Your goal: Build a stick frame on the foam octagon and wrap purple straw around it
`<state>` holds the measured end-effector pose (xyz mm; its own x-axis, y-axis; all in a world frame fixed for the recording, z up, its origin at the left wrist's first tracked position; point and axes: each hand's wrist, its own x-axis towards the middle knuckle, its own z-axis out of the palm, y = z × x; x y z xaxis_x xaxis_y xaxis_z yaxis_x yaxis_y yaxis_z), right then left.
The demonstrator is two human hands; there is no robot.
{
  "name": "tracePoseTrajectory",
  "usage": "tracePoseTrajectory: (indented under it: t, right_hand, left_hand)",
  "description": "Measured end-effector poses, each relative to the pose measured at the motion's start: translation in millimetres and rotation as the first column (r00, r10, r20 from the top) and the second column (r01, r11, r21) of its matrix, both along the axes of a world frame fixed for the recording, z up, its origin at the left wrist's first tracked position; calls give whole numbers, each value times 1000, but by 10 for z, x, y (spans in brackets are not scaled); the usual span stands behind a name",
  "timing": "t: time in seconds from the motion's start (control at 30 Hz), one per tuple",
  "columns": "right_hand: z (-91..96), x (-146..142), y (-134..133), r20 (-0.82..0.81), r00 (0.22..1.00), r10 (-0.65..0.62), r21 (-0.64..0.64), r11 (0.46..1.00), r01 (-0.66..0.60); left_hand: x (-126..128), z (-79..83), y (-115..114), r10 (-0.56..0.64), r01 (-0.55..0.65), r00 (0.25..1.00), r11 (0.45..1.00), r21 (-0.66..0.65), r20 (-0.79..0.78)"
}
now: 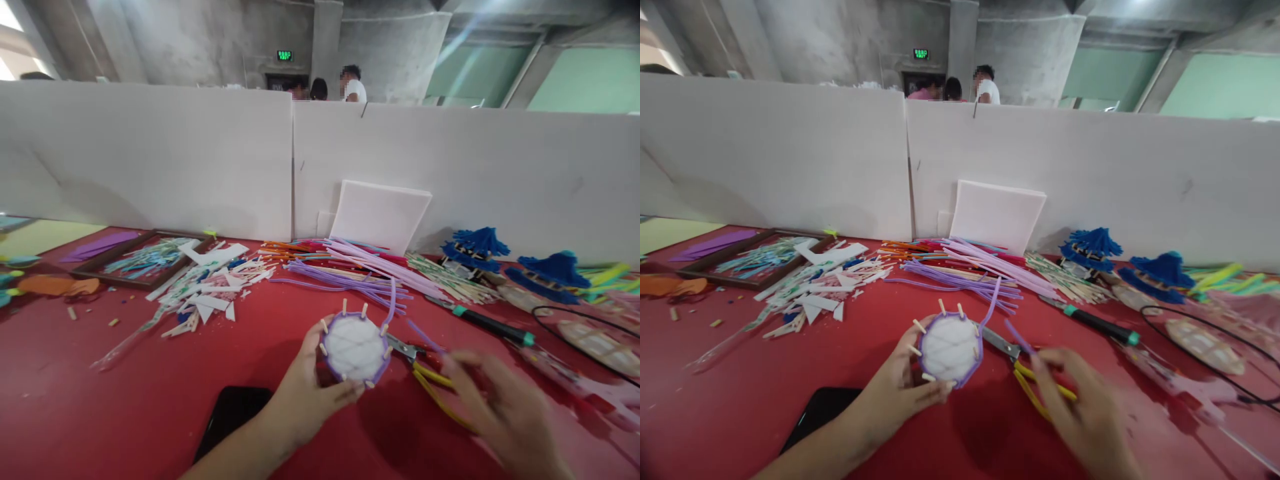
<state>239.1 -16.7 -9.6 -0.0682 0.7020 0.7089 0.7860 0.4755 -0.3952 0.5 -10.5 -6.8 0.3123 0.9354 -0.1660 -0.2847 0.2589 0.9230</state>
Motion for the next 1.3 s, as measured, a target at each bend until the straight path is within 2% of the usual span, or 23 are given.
tracePoseTrajectory:
  t: [0.07, 0.1, 0.17, 0.23, 0.3, 0.33, 0.4, 0.5, 0.57, 0.7, 0.87, 0.93, 1.07, 1.3]
  right_hand:
    - [-99, 225, 173, 34, 954, -298, -128, 945, 300]
    - [-154, 327, 259, 79, 933, -352, -182, 915, 360]
    - [-240, 472, 389, 219, 922, -320, -223, 903, 366]
    - [-272, 491, 419, 279, 904, -323, -173, 909, 378]
    - [-255, 367, 334, 237, 924, -300, -111, 936, 333]
    - [-239, 264, 259, 179, 954, -240, -101, 960, 261]
    - [-212, 25, 79, 41, 998, -45, -163, 985, 51]
    - [-199, -272, -141, -49, 979, 200, -201, 958, -206]
    - [-196, -372, -208, -101, 961, 259, -167, 947, -273]
    - [-152, -410, -223, -144, 960, 239, -70, 965, -251]
    - [-47, -429, -243, -108, 967, 229, -16, 973, -232]
    - [-5, -454, -258, -88, 965, 246, -17, 968, -249]
    - [52, -495, -274, -83, 965, 249, 10, 969, -249]
    - [49, -508, -275, -81, 970, 230, 56, 973, -226]
  left_hand:
    - [-28, -11, 15, 17, -17, 1000, 1000, -4, -5]
    - [-39, -17, 23, 23, -23, 1000, 1000, -8, 6]
    - [-52, -23, 38, 23, -23, 999, 1000, -11, 43]
    - [-53, -24, 50, 22, -22, 997, 1000, 5, 68]
    - [-48, -27, 55, 12, -14, 998, 999, 29, 65]
    - [-44, -30, 53, 15, -18, 998, 999, 41, 57]
    - [-37, -40, 41, -3, 0, 998, 999, 47, 57]
    - [-36, -58, 15, -97, 96, 993, 995, 19, 69]
    - [-42, -59, 1, -167, 166, 985, 986, 16, 54]
    - [-51, -2, -24, -216, 211, 975, 974, 76, 51]
    - [-24, 113, -90, -283, 274, 950, 958, 82, 131]
    - [-11, 135, -109, -257, 246, 960, 963, 106, 113]
    - [-3, 147, -116, -149, 154, 988, 973, 170, -42]
    - [4, 177, -112, -113, 138, 985, 972, 192, -133]
